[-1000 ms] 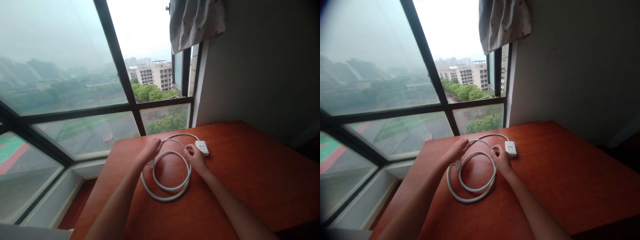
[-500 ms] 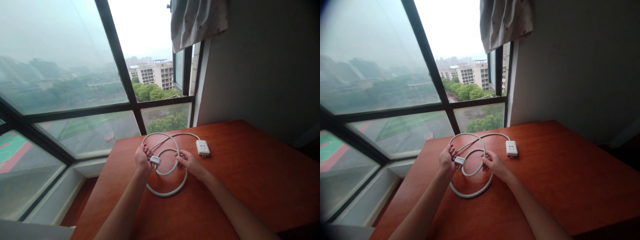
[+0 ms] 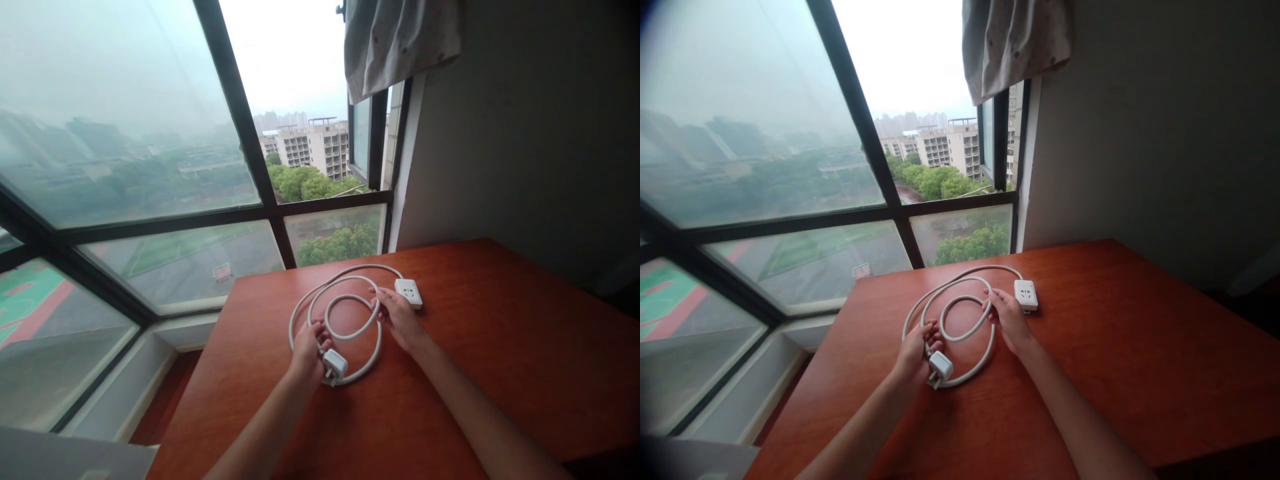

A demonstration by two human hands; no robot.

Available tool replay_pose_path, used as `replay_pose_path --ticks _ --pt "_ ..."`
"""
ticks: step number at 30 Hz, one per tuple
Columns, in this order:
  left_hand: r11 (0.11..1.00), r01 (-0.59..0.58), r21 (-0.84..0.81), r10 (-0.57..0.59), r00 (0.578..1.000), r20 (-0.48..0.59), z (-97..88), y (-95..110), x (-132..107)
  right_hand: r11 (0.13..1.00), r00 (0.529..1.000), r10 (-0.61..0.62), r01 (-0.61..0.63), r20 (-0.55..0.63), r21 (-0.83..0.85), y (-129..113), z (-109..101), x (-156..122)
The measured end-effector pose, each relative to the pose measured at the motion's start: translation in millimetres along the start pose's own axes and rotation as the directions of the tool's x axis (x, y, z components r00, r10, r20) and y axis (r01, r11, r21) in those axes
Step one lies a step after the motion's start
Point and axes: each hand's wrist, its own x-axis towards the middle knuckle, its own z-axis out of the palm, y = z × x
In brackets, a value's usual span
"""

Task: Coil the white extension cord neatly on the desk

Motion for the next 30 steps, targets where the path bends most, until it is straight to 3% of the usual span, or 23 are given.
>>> replay_pose_path --ticks 5,9,14,20,22,25,28,30 --pt "0.998 0.001 0.069 0.001 1.0 -0.024 1.7 -2.9 -7.2 0.989 1.0 0.011 -0.008 -0.024 0.144 -1.8 -1.4 1.9" --pt "0.999 -0.005 0.051 0.006 1.0 -0.023 9.0 -4.4 -13.2 0.987 0.999 0.032 -0.031 -0.009 0.156 -0.7 -0.4 1.3" --pt "0.997 0.061 0.04 -0.061 0.998 -0.015 18.5 -6.7 -17.6 0.999 0.998 -0.023 0.025 0.066 -0.021 4.8 1.7 -0.4" --pt "0.992 0.095 -0.089 -0.096 0.995 -0.007 23.6 6.7 -11.4 0.964 0.966 -0.007 0.075 0.257 -0.256 3.2 -1.4 -0.5" --pt "0.992 0.065 -0.111 -0.061 0.997 0.041 23.6 14.8 -10.4 0.942 0.959 -0.007 0.101 0.282 -0.321 2.3 -4.0 -1.0" --pt "0.995 -0.041 -0.091 0.058 0.979 0.196 23.3 28.9 -12.6 0.89 0.942 0.026 0.13 0.334 -0.437 3.3 -8.8 -1.1" --pt "0.984 -0.178 0.011 0.16 0.908 0.387 23.9 46.0 -18.6 0.832 0.923 0.034 0.187 0.383 -0.523 5.1 -12.1 0.2" --pt "0.963 -0.234 0.132 0.138 0.853 0.503 25.2 59.2 -24.2 0.803 0.953 -0.088 0.241 0.291 -0.545 3.0 -11.7 1.6"
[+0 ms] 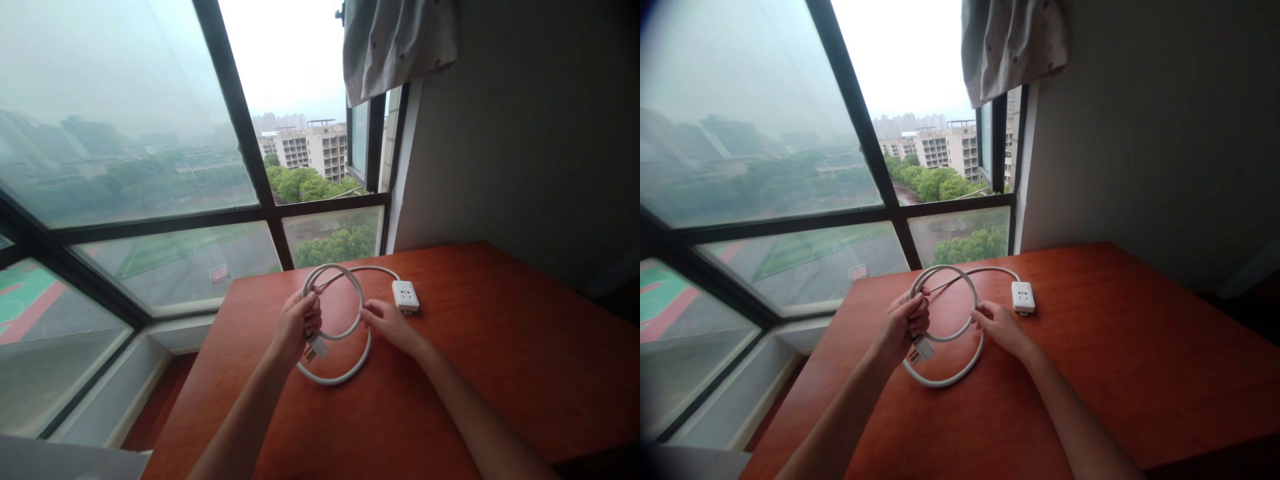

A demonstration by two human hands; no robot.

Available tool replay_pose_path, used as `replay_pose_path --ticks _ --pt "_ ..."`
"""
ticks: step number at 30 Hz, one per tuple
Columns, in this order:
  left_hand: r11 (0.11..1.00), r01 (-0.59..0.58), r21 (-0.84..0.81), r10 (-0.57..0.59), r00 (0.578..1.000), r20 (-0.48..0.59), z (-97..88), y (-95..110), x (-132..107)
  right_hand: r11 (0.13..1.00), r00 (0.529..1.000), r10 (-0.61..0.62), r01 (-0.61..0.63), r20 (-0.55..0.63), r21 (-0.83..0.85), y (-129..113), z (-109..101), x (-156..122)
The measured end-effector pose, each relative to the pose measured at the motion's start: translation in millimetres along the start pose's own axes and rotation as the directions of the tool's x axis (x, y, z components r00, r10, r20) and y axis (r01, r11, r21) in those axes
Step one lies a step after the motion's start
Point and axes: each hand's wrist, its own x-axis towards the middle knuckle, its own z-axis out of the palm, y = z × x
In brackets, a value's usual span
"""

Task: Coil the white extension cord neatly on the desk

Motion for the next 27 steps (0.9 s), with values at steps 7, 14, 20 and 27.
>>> replay_pose_path --ticks 7,14,20,27 --pt "0.923 0.096 0.372 -0.186 0.959 0.215 8.5 40.3 -5.8 0.927 0.884 -0.368 0.323 -0.289 -0.193 -34.2 -10.4 17.3" --pt "0.895 0.074 0.44 -0.158 0.975 0.158 2.8 44.7 -5.3 0.909 0.911 -0.384 0.344 -0.15 -0.234 -51.6 -14.3 41.2" --pt "0.905 0.109 0.411 -0.158 0.983 0.088 -4.0 39.2 -4.2 0.939 0.938 -0.327 0.308 -0.116 -0.151 -54.9 -2.0 39.9" --pt "0.937 0.241 0.252 -0.281 0.95 0.135 -7.7 27.9 1.2 0.968 0.937 -0.243 0.249 -0.251 -0.008 -42.3 -6.4 39.3"
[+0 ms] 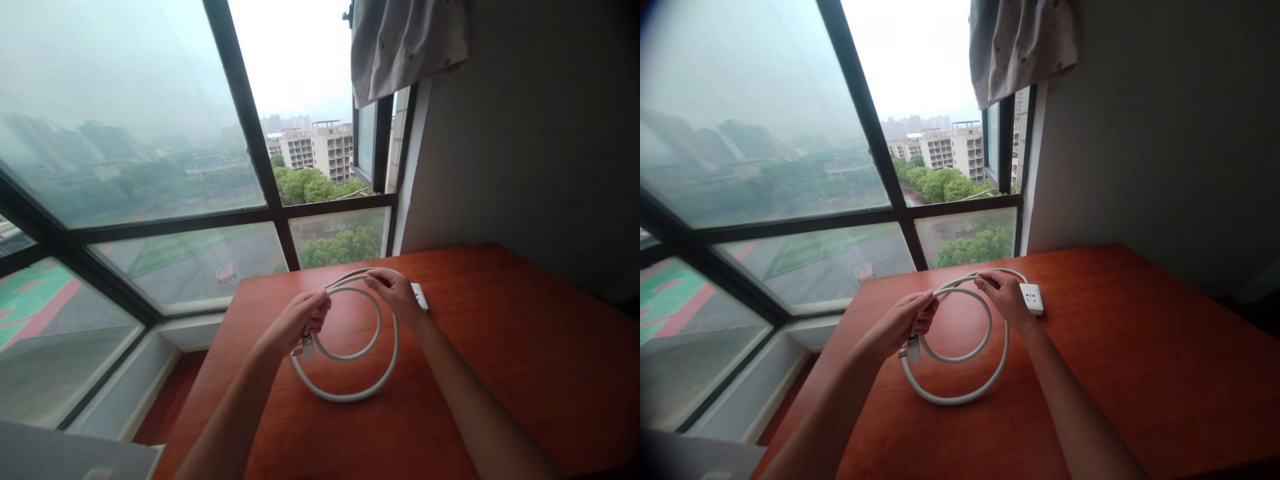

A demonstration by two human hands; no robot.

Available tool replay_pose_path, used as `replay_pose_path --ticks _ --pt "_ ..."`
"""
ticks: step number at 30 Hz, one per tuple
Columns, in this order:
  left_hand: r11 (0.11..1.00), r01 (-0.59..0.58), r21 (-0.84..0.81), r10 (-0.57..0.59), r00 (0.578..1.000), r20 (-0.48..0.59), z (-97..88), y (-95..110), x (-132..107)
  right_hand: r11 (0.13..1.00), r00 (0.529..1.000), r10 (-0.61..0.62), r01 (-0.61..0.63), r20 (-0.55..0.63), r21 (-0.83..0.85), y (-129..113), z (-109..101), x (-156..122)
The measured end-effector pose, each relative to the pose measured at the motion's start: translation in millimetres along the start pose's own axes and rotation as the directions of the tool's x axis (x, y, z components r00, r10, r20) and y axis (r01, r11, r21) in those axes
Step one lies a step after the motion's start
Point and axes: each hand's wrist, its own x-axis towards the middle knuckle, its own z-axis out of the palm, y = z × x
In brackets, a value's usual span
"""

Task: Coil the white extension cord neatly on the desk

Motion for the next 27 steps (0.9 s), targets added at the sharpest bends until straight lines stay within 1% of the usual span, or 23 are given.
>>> replay_pose_path --ticks 2,4,7,9,12,14,18,22,24,26,27 --pt "0.999 -0.015 -0.03 0.015 1.0 0.015 1.1 -5.9 1.9 0.997 0.998 0.054 -0.052 -0.044 0.059 1.8 -2.0 -0.2" --pt "0.998 -0.039 -0.045 0.039 0.999 0.016 3.0 -12.5 2.8 0.985 0.991 0.116 -0.107 -0.062 0.134 2.3 -2.8 -1.1" --pt "0.993 -0.077 -0.093 0.076 0.997 -0.015 4.7 -21.6 4.0 0.947 0.978 0.188 -0.156 -0.09 0.281 2.4 -1.7 -3.5" --pt "0.982 -0.101 -0.157 0.096 0.994 -0.044 4.4 -25.7 6.0 0.924 0.973 0.217 -0.178 -0.081 0.339 3.5 0.1 -4.8" --pt "0.952 -0.15 -0.266 0.131 0.988 -0.087 3.3 -27.8 11.0 0.926 0.975 0.22 -0.198 -0.032 0.32 7.7 3.5 -5.2" --pt "0.933 -0.187 -0.306 0.163 0.981 -0.101 3.3 -26.8 14.5 0.942 0.979 0.199 -0.182 -0.033 0.282 11.8 6.1 -4.7" --pt "0.915 -0.24 -0.324 0.213 0.97 -0.117 5.9 -23.3 19.1 0.964 0.983 0.161 -0.137 -0.088 0.228 18.6 12.9 -4.9" --pt "0.896 -0.244 -0.37 0.212 0.969 -0.125 9.5 -19.7 19.2 0.972 0.98 0.131 -0.098 -0.148 0.213 21.9 20.7 -8.0" --pt "0.891 -0.242 -0.385 0.213 0.97 -0.116 11.1 -16.6 18.0 0.96 0.976 0.158 -0.116 -0.15 0.256 22.2 24.5 -10.1" --pt "0.88 -0.265 -0.394 0.231 0.964 -0.134 12.1 -13.0 17.2 0.917 0.965 0.237 -0.184 -0.112 0.354 21.0 28.9 -12.9" --pt "0.87 -0.288 -0.401 0.245 0.957 -0.156 12.3 -11.4 17.3 0.882 0.955 0.286 -0.231 -0.078 0.411 19.7 31.5 -14.6"
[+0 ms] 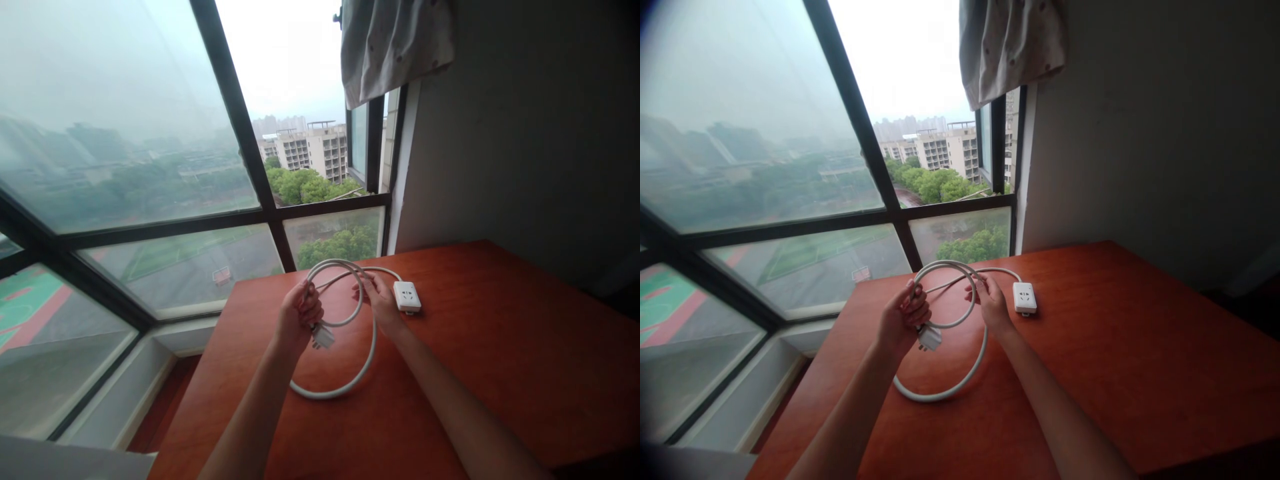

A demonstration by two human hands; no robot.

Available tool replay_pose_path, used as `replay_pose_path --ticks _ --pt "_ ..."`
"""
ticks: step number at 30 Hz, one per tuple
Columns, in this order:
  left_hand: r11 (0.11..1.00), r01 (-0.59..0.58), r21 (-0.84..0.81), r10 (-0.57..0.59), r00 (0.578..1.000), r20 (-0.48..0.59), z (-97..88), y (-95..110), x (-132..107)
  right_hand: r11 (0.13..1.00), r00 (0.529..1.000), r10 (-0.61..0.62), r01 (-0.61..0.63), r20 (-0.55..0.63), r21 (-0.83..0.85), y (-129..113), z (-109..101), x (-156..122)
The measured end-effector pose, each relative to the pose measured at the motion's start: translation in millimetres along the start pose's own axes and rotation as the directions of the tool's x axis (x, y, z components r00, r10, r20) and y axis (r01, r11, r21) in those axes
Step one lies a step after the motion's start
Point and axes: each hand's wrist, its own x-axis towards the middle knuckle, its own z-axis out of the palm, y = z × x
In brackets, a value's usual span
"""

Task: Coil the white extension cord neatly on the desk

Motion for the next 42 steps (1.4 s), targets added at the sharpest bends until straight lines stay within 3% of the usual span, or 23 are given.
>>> replay_pose_path --ticks 3,6,10,14,19,23,27,30,34,38,40,41,42 --pt "0.991 -0.103 -0.086 0.097 0.993 -0.072 0.2 -0.1 3.6 0.972 0.985 0.16 -0.169 0.065 0.166 0.6 10.1 -9.1" --pt "0.955 -0.206 -0.211 0.176 0.972 -0.156 -2.5 -7.4 9.0 0.923 0.972 0.22 -0.236 0.088 0.304 2.9 20.9 -19.1" --pt "0.91 -0.255 -0.326 0.18 0.953 -0.243 -6.0 -18.5 14.1 0.903 0.979 0.193 -0.203 0.063 0.378 9.7 27.0 -25.7" --pt "0.877 -0.181 -0.446 0.092 0.973 -0.213 -6.4 -20.1 15.3 0.921 0.982 0.191 -0.181 0.007 0.344 13.4 25.8 -24.9" --pt "0.843 -0.174 -0.508 0.06 0.971 -0.233 -2.4 -22.6 15.7 0.906 0.991 0.123 -0.131 0.045 0.403 9.3 30.0 -27.8" --pt "0.807 -0.291 -0.513 0.109 0.928 -0.355 1.1 -28.1 19.0 0.896 0.992 0.07 -0.107 0.101 0.431 5.3 40.3 -38.7" --pt "0.785 -0.379 -0.49 0.128 0.873 -0.47 5.7 -33.0 23.3 0.941 0.987 -0.011 -0.045 0.163 0.334 6.3 49.5 -49.8" --pt "0.815 -0.367 -0.449 0.095 0.848 -0.521 9.4 -41.8 24.0 0.978 0.996 -0.044 0.028 0.073 0.206 11.9 50.1 -50.2" --pt "0.911 -0.269 -0.313 0.06 0.837 -0.545 6.8 -60.7 21.6 0.991 0.994 -0.084 0.091 -0.073 0.098 15.1 43.7 -42.1" --pt "0.994 -0.098 0.038 0.103 0.823 -0.559 -9.1 -72.6 19.8 0.986 0.994 0.006 0.013 -0.112 0.164 7.5 35.3 -31.6" --pt "0.934 -0.074 0.349 0.259 0.813 -0.521 -17.8 -71.0 17.6 0.975 0.99 0.073 -0.046 -0.119 0.219 3.4 32.2 -27.3" --pt "0.836 -0.102 0.539 0.395 0.793 -0.464 -21.1 -67.8 15.3 0.97 0.988 0.095 -0.065 -0.122 0.232 1.9 31.1 -25.7" --pt "0.677 -0.141 0.722 0.541 0.761 -0.358 -23.2 -63.2 12.2 0.969 0.987 0.106 -0.075 -0.123 0.234 0.6 30.2 -24.6"
